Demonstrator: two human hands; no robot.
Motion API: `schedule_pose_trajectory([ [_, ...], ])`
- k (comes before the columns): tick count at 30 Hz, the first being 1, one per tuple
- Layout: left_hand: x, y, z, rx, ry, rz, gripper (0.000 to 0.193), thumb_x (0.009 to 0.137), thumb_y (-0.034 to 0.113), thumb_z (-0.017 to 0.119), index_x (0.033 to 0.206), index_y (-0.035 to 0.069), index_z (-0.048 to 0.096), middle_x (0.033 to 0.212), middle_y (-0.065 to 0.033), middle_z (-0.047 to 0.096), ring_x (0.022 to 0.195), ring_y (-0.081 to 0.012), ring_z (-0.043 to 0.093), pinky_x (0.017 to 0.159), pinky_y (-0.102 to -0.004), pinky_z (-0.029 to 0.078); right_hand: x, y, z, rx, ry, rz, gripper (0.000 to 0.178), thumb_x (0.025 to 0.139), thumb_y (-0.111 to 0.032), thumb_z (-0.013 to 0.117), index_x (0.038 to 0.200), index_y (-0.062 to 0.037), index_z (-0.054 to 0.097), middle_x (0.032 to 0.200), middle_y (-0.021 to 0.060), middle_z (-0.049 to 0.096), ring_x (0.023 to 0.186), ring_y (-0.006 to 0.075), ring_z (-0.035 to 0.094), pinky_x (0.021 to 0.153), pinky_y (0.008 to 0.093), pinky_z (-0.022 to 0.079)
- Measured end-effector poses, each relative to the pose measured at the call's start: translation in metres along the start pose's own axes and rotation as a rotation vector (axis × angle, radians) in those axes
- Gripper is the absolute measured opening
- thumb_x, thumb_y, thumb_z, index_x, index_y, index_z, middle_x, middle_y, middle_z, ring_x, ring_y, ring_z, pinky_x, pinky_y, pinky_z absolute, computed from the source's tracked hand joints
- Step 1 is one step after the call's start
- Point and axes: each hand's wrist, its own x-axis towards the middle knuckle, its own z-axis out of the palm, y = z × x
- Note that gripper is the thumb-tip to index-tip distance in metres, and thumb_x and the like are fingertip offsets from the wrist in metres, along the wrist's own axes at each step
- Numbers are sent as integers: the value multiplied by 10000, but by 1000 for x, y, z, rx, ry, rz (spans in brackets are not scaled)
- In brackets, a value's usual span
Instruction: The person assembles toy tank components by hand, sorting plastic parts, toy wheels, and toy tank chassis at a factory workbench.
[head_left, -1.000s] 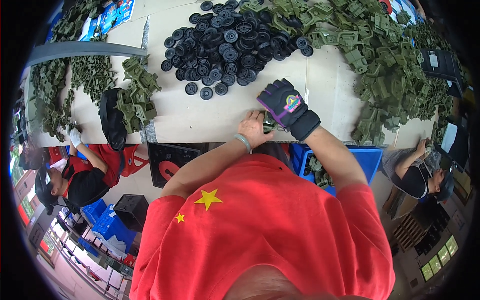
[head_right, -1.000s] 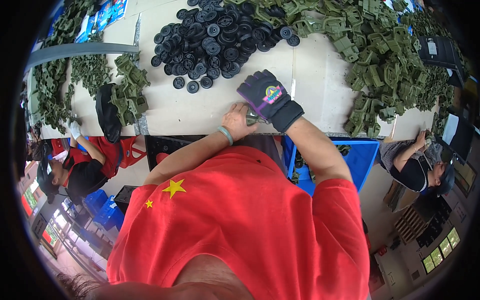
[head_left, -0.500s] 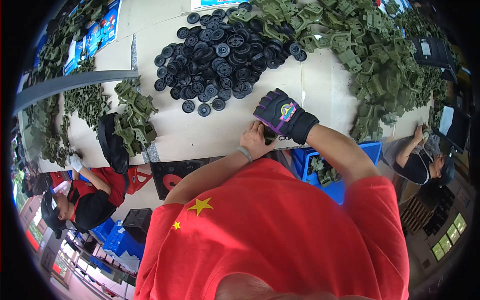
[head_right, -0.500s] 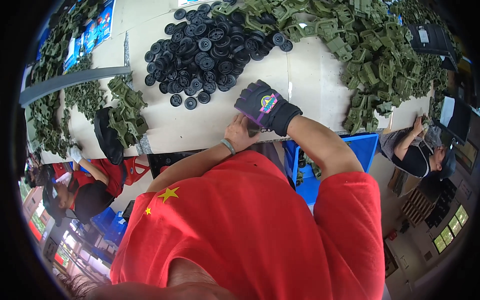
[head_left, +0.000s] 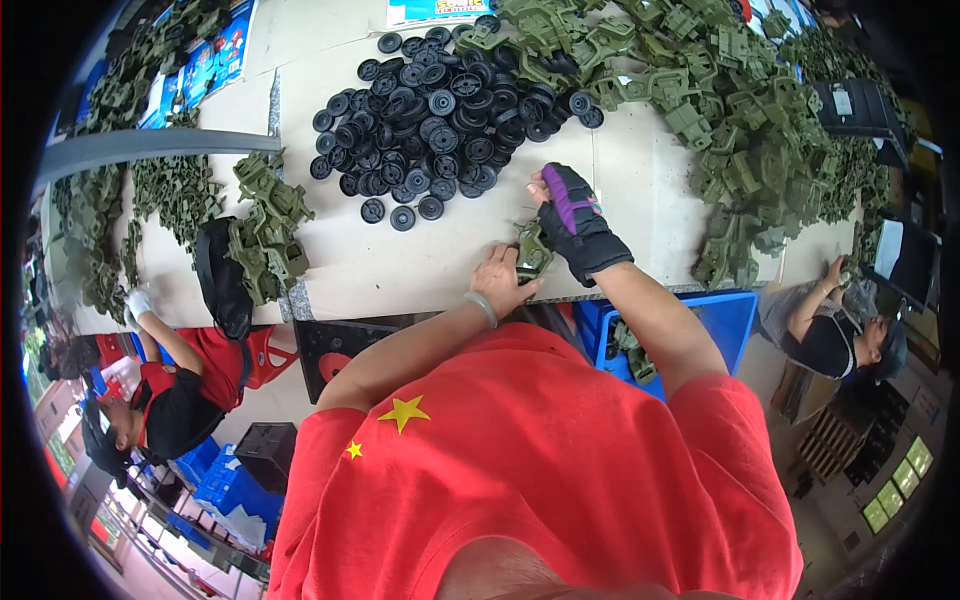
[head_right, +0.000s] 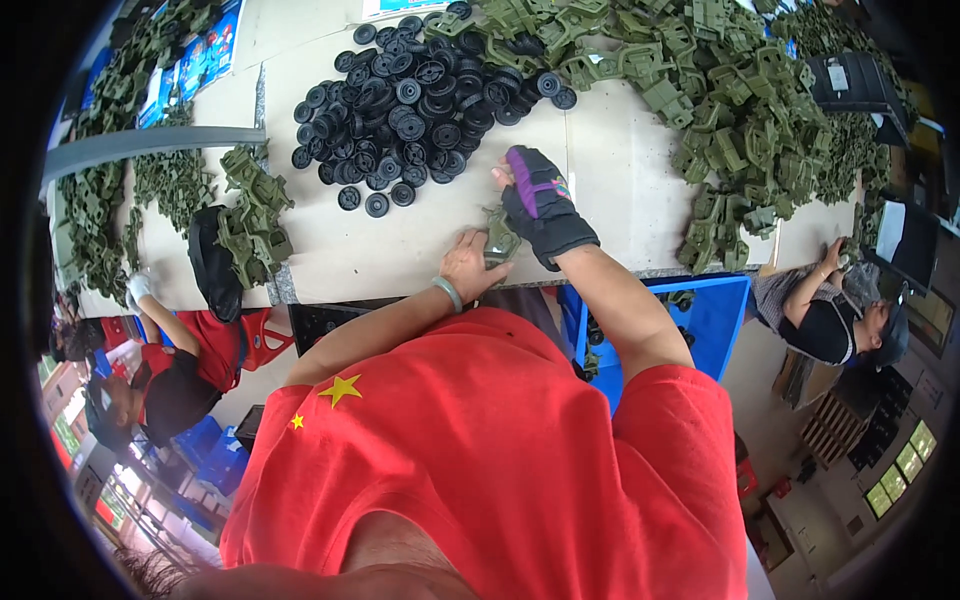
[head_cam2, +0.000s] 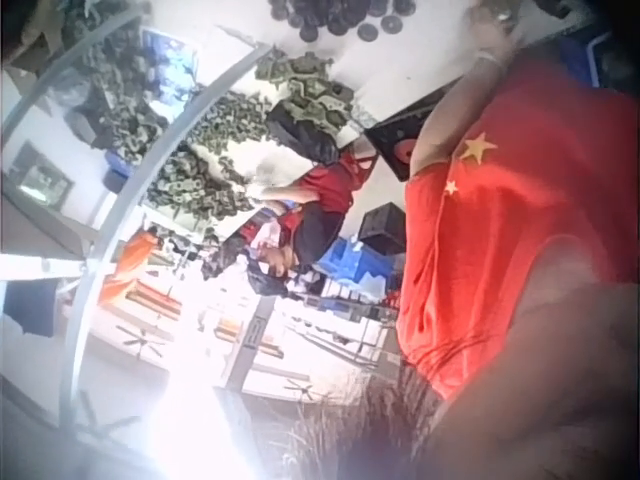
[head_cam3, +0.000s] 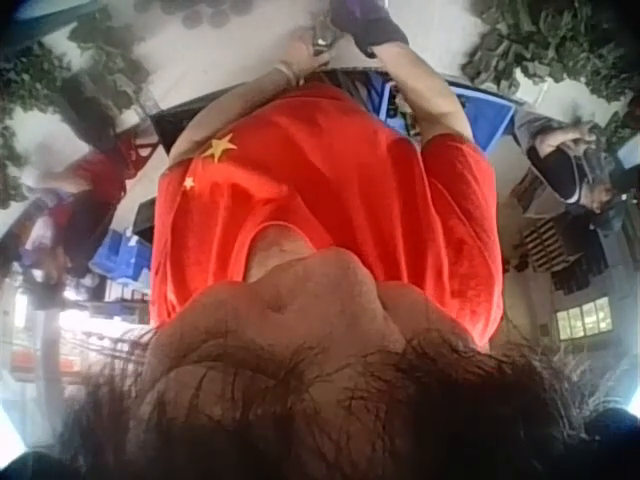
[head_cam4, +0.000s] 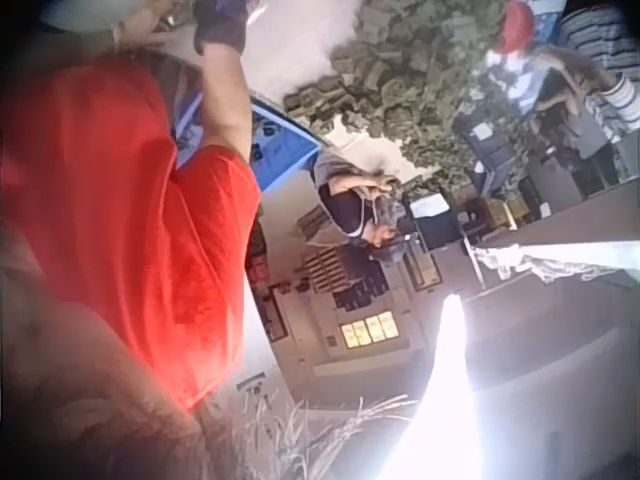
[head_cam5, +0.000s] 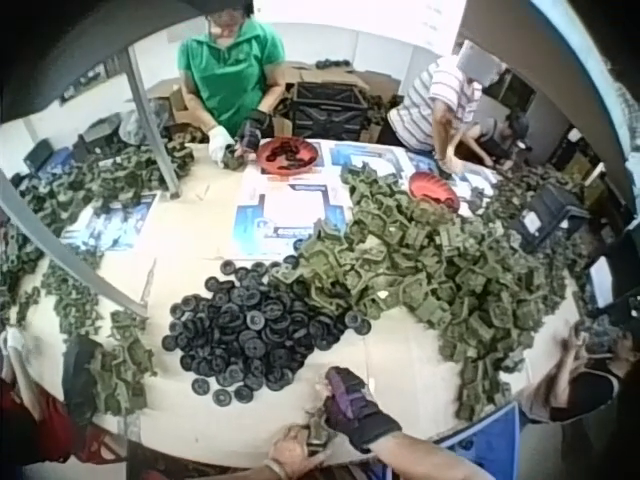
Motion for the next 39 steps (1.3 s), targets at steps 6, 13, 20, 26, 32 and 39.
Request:
schedule_pose_trajectory([
  [6,-12,4,32,-521,108,-341,776,920,525,731,1300,-103,481,1320,-336,495,1255,-471,523,1092,-493,441,42,55,-34,-333,484,-52,405,896,-251,763,1196,-10,636,1059,196,688,993,405,656,866,488,534],
  [13,-15,12,18,-710,22,-455,765,908,463,789,1342,-80,468,1283,-316,530,1231,-440,563,1086,-473,450,71,76,-43,-369,299,193,365,883,-264,753,1139,-26,647,1066,205,699,1014,416,654,869,512,525],
  [20,-24,8,-52,-27,427,-132,700,813,184,808,1417,44,482,1478,-254,410,1388,-435,443,1165,-482,390,9,60,-73,106,160,309,328,1035,-325,608,978,-3,624,852,204,622,804,341,631,737,441,507],
  [26,34,25,-71,781,220,597,690,723,134,828,1361,238,584,1588,-146,365,1510,-405,299,1194,-674,256,-71,120,-79,200,-74,306,370,1010,-323,645,1158,16,635,1021,223,692,943,351,680,833,425,555],
  [32,31,34,-51,577,-35,241,621,697,311,886,1266,243,647,1383,-109,498,1373,-346,416,1115,-581,333,-71,74,-94,-448,-73,191,346,900,-256,731,1142,-20,657,1065,238,682,1013,442,641,887,519,526],
  [39,4,31,-23,605,156,234,606,665,357,905,1181,176,645,1256,-106,536,1325,-346,448,1064,-564,365,-82,75,-99,-428,-233,-113,298,793,-174,779,1053,-75,672,1034,178,682,1024,407,636,872,492,525],
])
